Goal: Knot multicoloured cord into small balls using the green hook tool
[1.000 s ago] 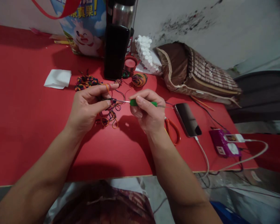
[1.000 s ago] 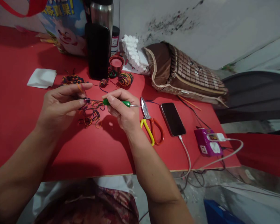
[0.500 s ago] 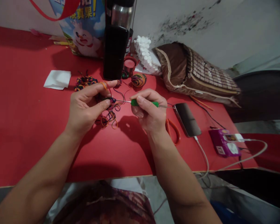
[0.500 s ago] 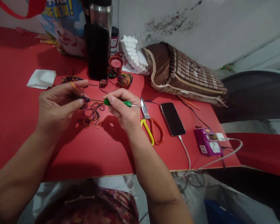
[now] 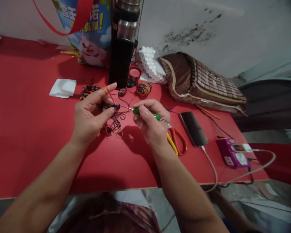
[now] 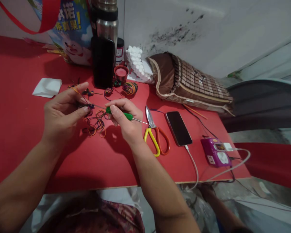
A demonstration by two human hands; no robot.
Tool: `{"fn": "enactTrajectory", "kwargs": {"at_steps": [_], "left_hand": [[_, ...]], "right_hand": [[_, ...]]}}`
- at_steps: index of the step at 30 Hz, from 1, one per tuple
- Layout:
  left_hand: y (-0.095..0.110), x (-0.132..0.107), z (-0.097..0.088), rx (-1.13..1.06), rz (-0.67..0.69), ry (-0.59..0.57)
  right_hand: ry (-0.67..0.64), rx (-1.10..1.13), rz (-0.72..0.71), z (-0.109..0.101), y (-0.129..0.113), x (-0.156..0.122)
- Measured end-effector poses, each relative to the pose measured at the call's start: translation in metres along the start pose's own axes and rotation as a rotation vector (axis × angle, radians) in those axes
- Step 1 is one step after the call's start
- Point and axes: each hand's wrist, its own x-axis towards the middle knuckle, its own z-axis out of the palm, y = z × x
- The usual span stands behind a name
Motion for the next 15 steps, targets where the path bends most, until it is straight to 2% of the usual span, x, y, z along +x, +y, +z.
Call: {"fn": "enactTrajectory", "kwargs": {"at_steps": [7, 15], "left_hand": [[0.006, -0.0028, 0.0015, 0.089, 0.018, 0.04], [0.0059, -0.0059, 0.0027, 0.035, -0.024, 0.029]], "right_hand": [[-0.006, 0.009, 0.006, -0.0011, -0.0055, 0.0005], [0.013, -0.073, -0.054, -0.0023, -0.0018, -0.0016]]}}
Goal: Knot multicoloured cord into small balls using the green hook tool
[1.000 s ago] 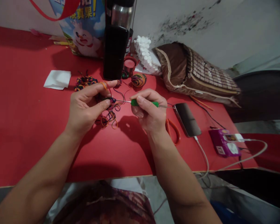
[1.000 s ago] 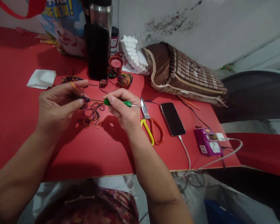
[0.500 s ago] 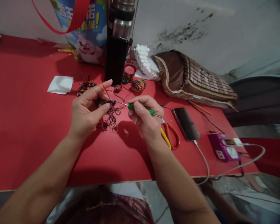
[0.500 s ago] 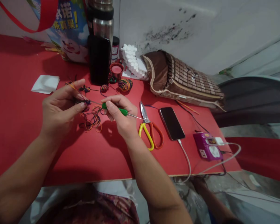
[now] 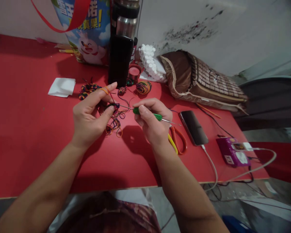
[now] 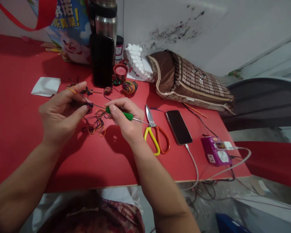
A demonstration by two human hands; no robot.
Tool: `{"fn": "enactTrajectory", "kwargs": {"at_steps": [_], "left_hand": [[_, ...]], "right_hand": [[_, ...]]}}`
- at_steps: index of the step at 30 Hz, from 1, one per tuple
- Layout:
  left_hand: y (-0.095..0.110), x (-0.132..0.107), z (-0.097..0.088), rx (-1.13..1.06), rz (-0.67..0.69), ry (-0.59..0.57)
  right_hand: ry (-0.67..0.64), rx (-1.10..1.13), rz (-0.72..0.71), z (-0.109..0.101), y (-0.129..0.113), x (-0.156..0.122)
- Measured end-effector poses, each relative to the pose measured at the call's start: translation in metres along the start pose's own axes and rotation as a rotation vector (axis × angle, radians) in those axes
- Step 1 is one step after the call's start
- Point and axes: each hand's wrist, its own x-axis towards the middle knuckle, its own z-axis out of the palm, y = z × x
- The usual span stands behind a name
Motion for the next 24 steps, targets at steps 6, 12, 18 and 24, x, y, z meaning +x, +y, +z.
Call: {"fn": "enactTrajectory", "kwargs": {"at_steps": [6, 12, 18, 24], "left_hand": [[-0.001, 0.0, 0.0, 0.014, 0.046, -0.013], [-0.001, 0.003, 0.002, 0.063, 0.048, -0.005], [-0.004, 0.009, 0.006, -0.096, -0.056, 0.025], [-0.003, 0.016, 0.003, -0.351, -0.22, -0.034]], "right_hand": [[0.0, -0.031, -0.056, 0.0, 0.002, -0.002], [0.003, -0.146, -0.084, 0.003, -0.002, -0.004], [-0.022, -0.358, -0.201, 0.009, -0.011, -0.008], [-0.085, -0.32, -0.226, 0.011, -0.008, -0.009]]}}
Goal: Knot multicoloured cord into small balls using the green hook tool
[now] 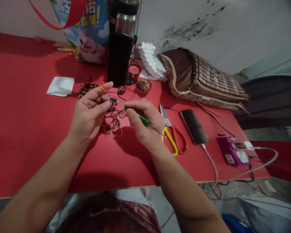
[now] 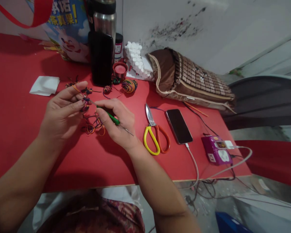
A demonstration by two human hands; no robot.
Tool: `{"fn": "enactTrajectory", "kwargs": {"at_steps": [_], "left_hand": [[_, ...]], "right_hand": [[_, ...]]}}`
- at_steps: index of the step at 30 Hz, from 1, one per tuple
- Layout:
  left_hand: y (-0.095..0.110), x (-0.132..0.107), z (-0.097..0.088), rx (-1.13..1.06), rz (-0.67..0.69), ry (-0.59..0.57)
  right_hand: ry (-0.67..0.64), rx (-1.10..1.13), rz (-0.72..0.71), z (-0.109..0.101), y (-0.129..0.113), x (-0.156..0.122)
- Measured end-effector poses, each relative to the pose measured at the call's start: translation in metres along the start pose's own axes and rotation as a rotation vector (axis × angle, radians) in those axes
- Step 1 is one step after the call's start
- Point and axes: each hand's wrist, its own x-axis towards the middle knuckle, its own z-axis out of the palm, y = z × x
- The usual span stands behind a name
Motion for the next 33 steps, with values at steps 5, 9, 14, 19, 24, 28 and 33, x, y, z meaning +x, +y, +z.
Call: {"fn": "enactTrajectory", "kwargs": {"at_steps": [5, 9, 14, 19, 24, 28, 33], "left_hand": [[0.003, 0.003, -0.007, -0.041, -0.129, -0.082], [0.004, 0.002, -0.008, -0.125, -0.209, -0.113], [0.008, 0.0, -0.005, -0.25, -0.302, -0.123], [0.012, -0.002, -0.001, -0.305, -0.347, -0.127], [0.01, -0.002, -0.003, -0.232, -0.315, -0.17], [0.01, -0.001, -0.004, -0.161, -0.302, -0.18], [0.01, -0.002, -0.001, -0.13, -0.232, -0.125]], "right_hand": [[0.025, 0.152, 0.132, 0.001, 0.012, 0.0], [0.02, 0.323, 0.194, 0.001, 0.016, 0.002], [0.011, 0.417, 0.251, -0.002, 0.014, 0.005], [-0.007, 0.461, 0.204, -0.006, 0.014, 0.008], [-0.034, 0.507, 0.135, -0.01, 0.02, 0.01], [-0.059, 0.495, 0.115, -0.014, 0.023, 0.009], [-0.075, 0.441, 0.078, -0.018, 0.023, 0.008]]}}
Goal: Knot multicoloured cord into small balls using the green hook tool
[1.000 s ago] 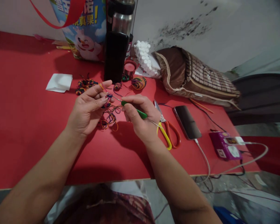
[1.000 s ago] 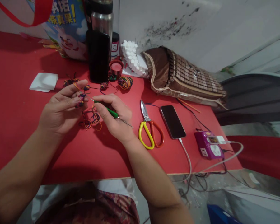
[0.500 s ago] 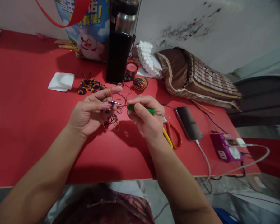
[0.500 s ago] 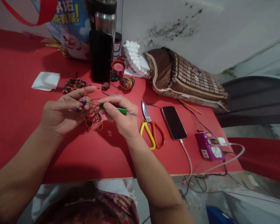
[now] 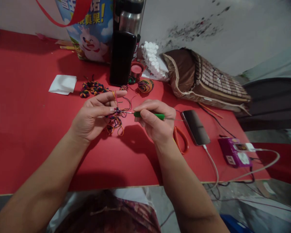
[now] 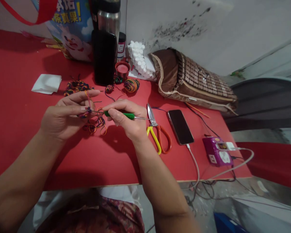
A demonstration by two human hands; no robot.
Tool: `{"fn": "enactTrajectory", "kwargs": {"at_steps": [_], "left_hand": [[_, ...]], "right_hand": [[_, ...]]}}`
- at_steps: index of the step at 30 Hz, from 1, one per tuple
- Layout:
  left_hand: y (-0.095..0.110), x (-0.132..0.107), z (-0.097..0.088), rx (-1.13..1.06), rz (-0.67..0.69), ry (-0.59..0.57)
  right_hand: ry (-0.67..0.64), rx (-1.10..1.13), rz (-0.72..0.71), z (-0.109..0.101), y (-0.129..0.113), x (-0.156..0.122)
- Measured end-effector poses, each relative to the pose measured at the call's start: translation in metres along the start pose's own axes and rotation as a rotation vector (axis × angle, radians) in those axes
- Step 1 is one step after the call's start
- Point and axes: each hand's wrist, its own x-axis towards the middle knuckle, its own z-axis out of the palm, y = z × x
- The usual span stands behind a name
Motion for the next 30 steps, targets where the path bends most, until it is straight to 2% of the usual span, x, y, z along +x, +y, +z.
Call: {"fn": "enactTrajectory", "kwargs": {"at_steps": [9, 15, 23, 30], "left_hand": [[-0.002, -0.001, 0.005, 0.018, 0.087, 0.064], [-0.004, -0.001, 0.006, 0.089, 0.146, 0.098], [-0.01, -0.003, -0.001, 0.233, 0.241, 0.061], [-0.013, -0.002, 0.007, 0.125, 0.198, 0.055]], "right_hand": [[0.09, -0.058, -0.019, 0.004, 0.001, -0.001], [0.084, -0.082, -0.021, 0.006, 0.0, -0.001], [0.078, -0.131, -0.035, 0.007, 0.0, -0.001], [0.103, -0.04, 0.121, 0.019, 0.005, -0.001]]}}
